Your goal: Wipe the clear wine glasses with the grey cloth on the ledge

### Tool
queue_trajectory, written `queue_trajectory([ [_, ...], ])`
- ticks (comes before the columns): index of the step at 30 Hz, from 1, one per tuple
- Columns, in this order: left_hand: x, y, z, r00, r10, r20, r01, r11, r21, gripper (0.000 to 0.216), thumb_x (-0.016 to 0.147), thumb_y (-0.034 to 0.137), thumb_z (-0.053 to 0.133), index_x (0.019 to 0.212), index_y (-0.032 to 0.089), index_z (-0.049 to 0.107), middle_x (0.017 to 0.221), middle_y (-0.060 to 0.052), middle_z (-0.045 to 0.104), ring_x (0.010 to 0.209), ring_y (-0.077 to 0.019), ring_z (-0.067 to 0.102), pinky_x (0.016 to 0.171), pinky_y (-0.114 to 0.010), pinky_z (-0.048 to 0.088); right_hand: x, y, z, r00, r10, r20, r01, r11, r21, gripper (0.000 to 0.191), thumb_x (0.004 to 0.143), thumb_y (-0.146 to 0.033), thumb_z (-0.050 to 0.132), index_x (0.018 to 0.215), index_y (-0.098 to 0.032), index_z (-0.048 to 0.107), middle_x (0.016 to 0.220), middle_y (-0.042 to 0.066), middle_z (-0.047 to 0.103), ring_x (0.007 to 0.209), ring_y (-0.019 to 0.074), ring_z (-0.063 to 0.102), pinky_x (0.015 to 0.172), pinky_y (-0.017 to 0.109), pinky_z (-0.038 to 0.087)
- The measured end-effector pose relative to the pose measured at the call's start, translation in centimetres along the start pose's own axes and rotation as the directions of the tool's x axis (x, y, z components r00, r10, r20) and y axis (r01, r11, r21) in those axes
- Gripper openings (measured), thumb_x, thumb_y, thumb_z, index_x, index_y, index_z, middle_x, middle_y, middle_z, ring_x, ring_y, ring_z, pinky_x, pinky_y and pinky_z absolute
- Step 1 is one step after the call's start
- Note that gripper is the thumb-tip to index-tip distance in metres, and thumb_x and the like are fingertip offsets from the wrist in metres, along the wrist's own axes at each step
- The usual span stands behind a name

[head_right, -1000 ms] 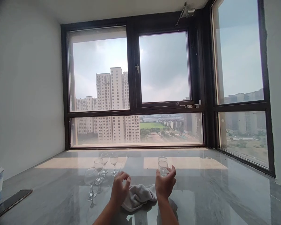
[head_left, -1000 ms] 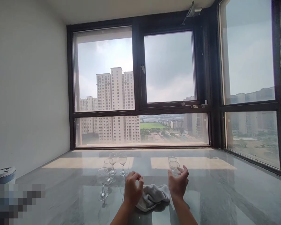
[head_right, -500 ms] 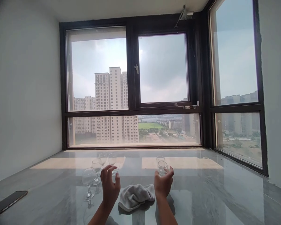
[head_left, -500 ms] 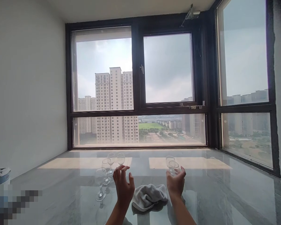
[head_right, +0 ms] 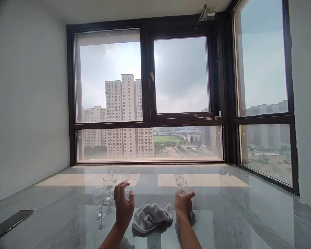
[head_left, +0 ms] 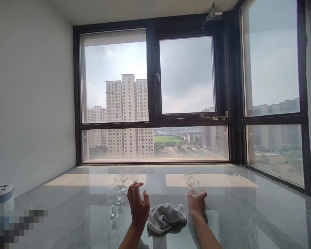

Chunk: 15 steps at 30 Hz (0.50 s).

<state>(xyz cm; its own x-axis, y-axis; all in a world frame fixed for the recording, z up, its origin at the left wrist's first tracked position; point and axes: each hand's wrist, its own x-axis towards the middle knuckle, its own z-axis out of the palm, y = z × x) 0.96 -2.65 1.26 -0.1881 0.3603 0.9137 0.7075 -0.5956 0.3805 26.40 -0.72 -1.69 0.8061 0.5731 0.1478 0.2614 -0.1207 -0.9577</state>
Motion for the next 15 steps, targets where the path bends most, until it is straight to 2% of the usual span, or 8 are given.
queue_trajectory([
  [4,0.3,0.2,-0.2,0.998,-0.007,-0.065,0.006,1.0,-0.007,0.023,0.09,0.017,0.047,0.112,0.022,0.051,0.115,-0.009,0.051,0.117,-0.0277,0.05,0.101,-0.05,0.041,0.3,0.4,0.3,1.0,-0.008,-0.002,0.008,1.0,0.01,0.086,0.073,-0.031,0.054,0.149,-0.009,0.02,0.117,0.015,0.071,0.1,0.0358,0.067,0.082,0.043,0.045],
  [7,0.8,0.1,-0.6,0.981,-0.006,-0.195,0.006,1.0,-0.004,0.03,0.089,0.02,0.051,0.119,0.02,0.048,0.125,-0.013,0.044,0.122,-0.0292,0.046,0.102,-0.051,0.042,0.6,0.7,0.5,1.0,-0.021,-0.002,0.021,0.999,0.033,0.087,0.07,-0.031,0.055,0.147,-0.009,0.024,0.113,0.017,0.072,0.097,0.0373,0.067,0.08,0.045,0.046],
  [11,2.2,-1.2,-1.7,0.919,-0.007,-0.393,0.039,0.997,0.071,0.042,0.084,0.024,0.06,0.123,0.019,0.047,0.131,-0.015,0.037,0.127,-0.0314,0.041,0.107,-0.054,0.041,0.7,0.9,0.6,0.999,-0.051,-0.015,0.052,0.996,0.076,0.088,0.065,-0.032,0.057,0.145,-0.011,0.026,0.11,0.017,0.071,0.094,0.0368,0.068,0.079,0.045,0.047],
  [15,3.6,-2.7,-3.0,0.864,-0.057,-0.5,0.175,0.966,0.193,0.053,0.08,0.028,0.064,0.129,0.018,0.046,0.134,-0.016,0.038,0.133,-0.036,0.035,0.113,-0.059,0.031,0.3,0.5,0.0,0.996,-0.076,-0.047,0.08,0.992,0.101,0.093,0.064,-0.038,0.06,0.145,-0.015,0.023,0.116,0.016,0.067,0.09,0.033,0.067,0.078,0.043,0.05],
])
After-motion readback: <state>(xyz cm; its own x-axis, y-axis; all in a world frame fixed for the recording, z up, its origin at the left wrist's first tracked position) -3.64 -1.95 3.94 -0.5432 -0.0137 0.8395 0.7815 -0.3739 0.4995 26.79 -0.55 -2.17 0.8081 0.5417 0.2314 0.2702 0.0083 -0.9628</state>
